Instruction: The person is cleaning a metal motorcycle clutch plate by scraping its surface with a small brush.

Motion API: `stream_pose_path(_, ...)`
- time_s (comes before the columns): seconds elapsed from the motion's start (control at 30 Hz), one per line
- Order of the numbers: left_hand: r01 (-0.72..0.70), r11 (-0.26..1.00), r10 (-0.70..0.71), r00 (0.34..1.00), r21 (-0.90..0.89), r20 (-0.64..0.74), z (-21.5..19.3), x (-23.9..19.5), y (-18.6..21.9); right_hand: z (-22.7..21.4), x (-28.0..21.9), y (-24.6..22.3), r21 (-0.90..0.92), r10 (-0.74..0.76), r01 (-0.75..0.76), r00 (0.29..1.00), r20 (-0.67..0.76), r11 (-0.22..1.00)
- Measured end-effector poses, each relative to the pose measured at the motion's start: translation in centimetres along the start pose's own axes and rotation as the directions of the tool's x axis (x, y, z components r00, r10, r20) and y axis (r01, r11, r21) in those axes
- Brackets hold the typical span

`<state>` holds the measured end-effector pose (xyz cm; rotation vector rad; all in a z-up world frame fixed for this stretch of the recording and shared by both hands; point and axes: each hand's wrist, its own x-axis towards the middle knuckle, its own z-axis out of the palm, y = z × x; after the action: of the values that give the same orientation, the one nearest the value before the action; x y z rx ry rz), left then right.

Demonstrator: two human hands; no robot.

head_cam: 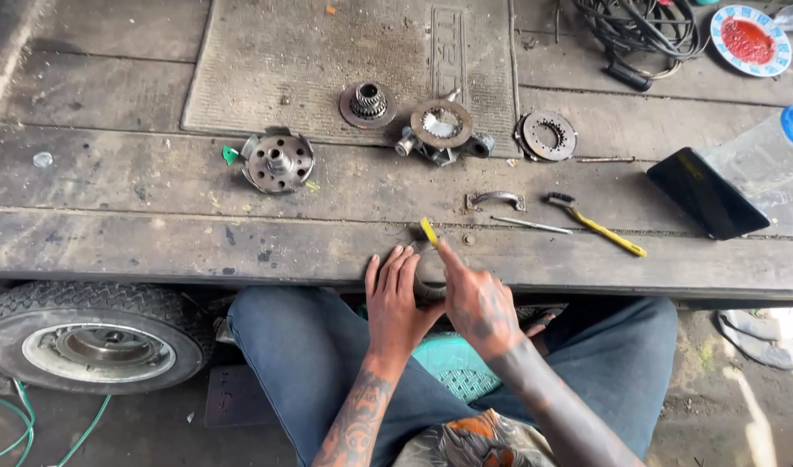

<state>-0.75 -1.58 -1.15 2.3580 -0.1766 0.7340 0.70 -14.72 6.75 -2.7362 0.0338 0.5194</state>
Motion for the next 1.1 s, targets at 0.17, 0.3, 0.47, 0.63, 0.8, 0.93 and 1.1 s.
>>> stream_pose_path(0.17,-0.005,1.0,0.005,1.0,-0.017,0.007,0.7,-0.3,-0.6,-0.2,-0.5,0.2,0.036,0.095,-0.098,0.992,0.084,0.995)
stream_pose_path(0.3,0.0,1.0,0.0,1.0,-0.004,0.003,0.4,-0.4,-0.2,0.4,1.2,1.3,0.06,0.046,-0.047,0.998,0.031,0.997)
stream_pose_path(0.47,-0.02,1.0,0.021,0.99,-0.003,0.139,0.2,-0.1,-0.5,0.5,-1.1,1.6,0.012,0.072,-0.073,0.995,0.067,0.997)
stream_pose_path(0.63,0.009,0.999,-0.009,1.0,0.035,-0.001,0.7,0.4,-0.2,0.2,1.8,0.4,0.024,0.032,-0.032,0.999,0.001,0.999)
stream_pose_path(0.8,0.012,1.0,-0.013,0.999,0.013,0.039,0.9,-0.3,-0.6,0.3,-1.5,0.9,-0.084,0.022,-0.021,1.0,0.01,0.996)
stream_pose_path(0.93,0.034,0.999,-0.036,0.995,0.023,0.088,0.2,0.3,0.0,0.1,0.9,-0.3,-0.091,-0.053,0.049,0.998,-0.033,0.995)
stream_pose_path(1.1,0.031,0.999,-0.032,0.994,0.015,0.103,0.7,-0.1,-0.6,0.1,-0.1,0.2,-0.069,-0.007,0.007,1.0,-0.002,0.998)
